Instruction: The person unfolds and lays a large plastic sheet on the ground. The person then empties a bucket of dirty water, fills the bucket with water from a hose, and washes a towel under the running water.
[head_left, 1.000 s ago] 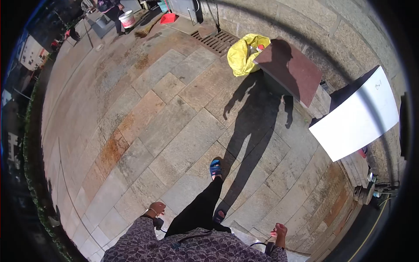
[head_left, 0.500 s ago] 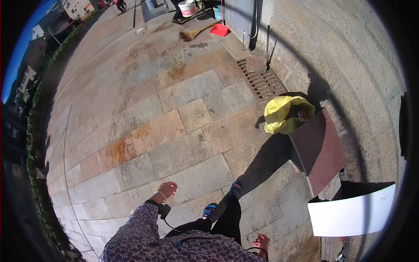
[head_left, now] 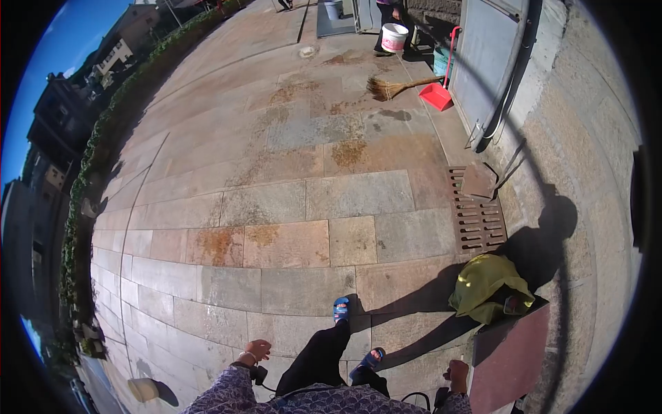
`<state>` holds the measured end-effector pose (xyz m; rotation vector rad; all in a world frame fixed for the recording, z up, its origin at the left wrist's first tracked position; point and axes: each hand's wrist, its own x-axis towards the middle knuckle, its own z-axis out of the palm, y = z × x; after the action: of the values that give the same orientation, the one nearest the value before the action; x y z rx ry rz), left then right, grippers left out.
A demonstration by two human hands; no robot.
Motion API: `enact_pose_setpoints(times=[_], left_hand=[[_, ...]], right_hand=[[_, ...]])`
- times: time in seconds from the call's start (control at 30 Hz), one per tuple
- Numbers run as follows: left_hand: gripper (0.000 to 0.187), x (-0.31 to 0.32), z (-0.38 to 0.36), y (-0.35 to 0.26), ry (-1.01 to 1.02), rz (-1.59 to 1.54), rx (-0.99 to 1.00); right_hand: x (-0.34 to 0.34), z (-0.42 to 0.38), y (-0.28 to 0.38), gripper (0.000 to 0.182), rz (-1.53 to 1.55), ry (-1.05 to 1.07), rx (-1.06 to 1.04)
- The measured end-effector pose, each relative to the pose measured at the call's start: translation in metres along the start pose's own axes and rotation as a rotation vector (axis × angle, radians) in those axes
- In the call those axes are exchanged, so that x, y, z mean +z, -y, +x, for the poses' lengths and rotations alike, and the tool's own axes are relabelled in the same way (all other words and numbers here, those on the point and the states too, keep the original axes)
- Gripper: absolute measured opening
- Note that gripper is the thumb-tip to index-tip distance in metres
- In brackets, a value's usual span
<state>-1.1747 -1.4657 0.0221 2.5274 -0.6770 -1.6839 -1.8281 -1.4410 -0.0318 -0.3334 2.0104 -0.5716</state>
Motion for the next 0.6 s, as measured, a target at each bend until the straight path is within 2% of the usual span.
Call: enact_pose_setpoints(times=[0.13, 0.2, 0.23, 0.33, 0.4, 0.43, 0.47, 0.53, 0.57, 0.6], left_hand=[[0.03, -0.018, 0.023, -0.021, 0.025, -0.001, -0.161], [0.033, -0.026, 0.103, 0.016, 0.223, 0.306, 0.043], [0.033, -0.028, 0.108, 0.003, 0.233, 0.282, 0.035], [0.033, -0.062, 0.12, -0.088, 0.146, 0.216, 0.088], [0.032, -0.097, 0.084, -0.206, 0.027, -0.177, -0.087], [0.032, -0.112, 0.097, -0.234, -0.017, -0.213, -0.014], [0.032, -0.126, 0.113, -0.261, -0.021, -0.217, -0.006], [0.031, -0.151, 0.145, -0.316, -0.142, -0.306, 0.082], [0.03, -0.164, 0.154, -0.348, -0.158, -0.308, 0.093], [0.03, -0.174, 0.164, -0.375, -0.161, -0.309, 0.103]], right_hand=[[0.047, 0.047, 0.127, 0.014, -0.017, 0.017, -0.086], [0.077, 0.06, 0.176, 0.015, -0.087, 0.048, -0.134], [0.094, 0.061, 0.198, 0.016, -0.09, 0.06, -0.096], [0.142, 0.068, 0.241, 0.018, -0.108, 0.174, -0.006], [0.167, 0.078, 0.266, 0.018, -0.132, 0.245, -0.001], [0.181, 0.09, 0.273, 0.018, -0.149, 0.265, -0.046], [0.192, 0.121, 0.267, 0.017, -0.235, 0.288, 0.005], [0.205, 0.177, 0.284, 0.019, -0.844, 0.578, -0.492], [0.218, 0.181, 0.314, 0.019, -0.842, 0.572, -0.5], [0.233, 0.184, 0.342, 0.018, -0.601, 0.488, -0.17]])
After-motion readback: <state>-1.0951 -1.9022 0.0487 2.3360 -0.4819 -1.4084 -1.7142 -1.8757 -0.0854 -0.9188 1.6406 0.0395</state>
